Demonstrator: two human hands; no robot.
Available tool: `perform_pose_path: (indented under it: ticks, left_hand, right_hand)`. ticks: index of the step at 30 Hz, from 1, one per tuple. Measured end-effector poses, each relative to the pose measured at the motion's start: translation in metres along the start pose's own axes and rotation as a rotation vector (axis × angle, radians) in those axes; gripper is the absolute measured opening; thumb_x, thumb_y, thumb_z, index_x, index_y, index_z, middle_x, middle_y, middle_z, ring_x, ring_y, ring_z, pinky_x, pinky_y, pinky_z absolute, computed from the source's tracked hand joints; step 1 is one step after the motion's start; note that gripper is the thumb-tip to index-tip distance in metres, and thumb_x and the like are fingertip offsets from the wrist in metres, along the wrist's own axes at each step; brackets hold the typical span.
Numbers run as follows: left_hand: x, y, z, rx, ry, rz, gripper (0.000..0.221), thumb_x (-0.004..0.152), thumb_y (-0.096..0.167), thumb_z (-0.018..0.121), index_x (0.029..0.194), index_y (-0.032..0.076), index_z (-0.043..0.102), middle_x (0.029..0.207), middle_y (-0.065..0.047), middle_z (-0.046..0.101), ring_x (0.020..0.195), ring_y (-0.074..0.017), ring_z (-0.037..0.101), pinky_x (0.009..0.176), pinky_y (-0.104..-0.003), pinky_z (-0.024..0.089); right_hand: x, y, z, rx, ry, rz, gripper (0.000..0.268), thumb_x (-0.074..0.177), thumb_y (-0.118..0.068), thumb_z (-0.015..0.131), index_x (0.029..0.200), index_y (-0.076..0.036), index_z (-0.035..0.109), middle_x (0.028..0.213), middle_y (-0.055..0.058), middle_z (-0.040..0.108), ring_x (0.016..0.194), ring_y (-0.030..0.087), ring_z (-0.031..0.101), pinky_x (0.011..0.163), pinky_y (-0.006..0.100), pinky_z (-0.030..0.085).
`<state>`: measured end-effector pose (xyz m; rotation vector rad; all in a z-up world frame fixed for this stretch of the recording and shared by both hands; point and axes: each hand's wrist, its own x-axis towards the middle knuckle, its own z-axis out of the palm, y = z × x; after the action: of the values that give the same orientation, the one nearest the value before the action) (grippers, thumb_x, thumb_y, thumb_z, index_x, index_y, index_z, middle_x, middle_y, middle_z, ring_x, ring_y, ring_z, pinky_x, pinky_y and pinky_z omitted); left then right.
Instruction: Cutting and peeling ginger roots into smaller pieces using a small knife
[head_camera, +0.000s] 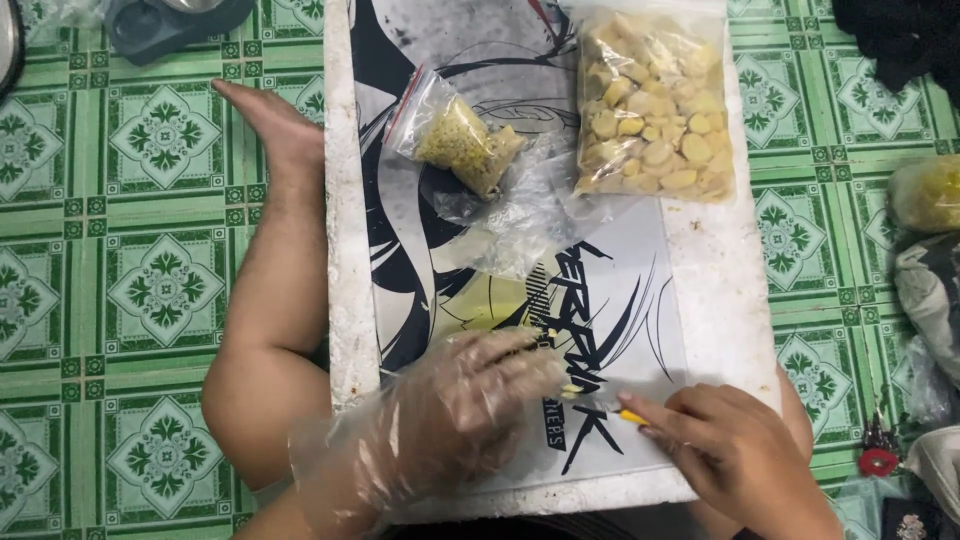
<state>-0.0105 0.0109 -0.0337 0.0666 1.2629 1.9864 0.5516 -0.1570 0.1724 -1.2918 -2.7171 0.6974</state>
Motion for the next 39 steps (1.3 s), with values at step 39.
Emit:
perform_pose_path:
  ticks: [39]
  left_hand:
    - [0.006,-0.005,-0.007,0.044,-0.039,0.062,0.125,0.061,0.091,0.017,0.161,0.027,-0.022,0.176,-0.014,-0.019,0.161,-0.0392,-0.013,0.124,-0.072,0.000]
  right_hand:
    - [-0.026,0.022,-0.003,0.137,0.024,0.180,0.049,0.066,-0.019,0.089,0.114,-0.026,0.085,0.049,-0.002,0.076,0.046,0.012,0.061,0.080,0.033,0.049]
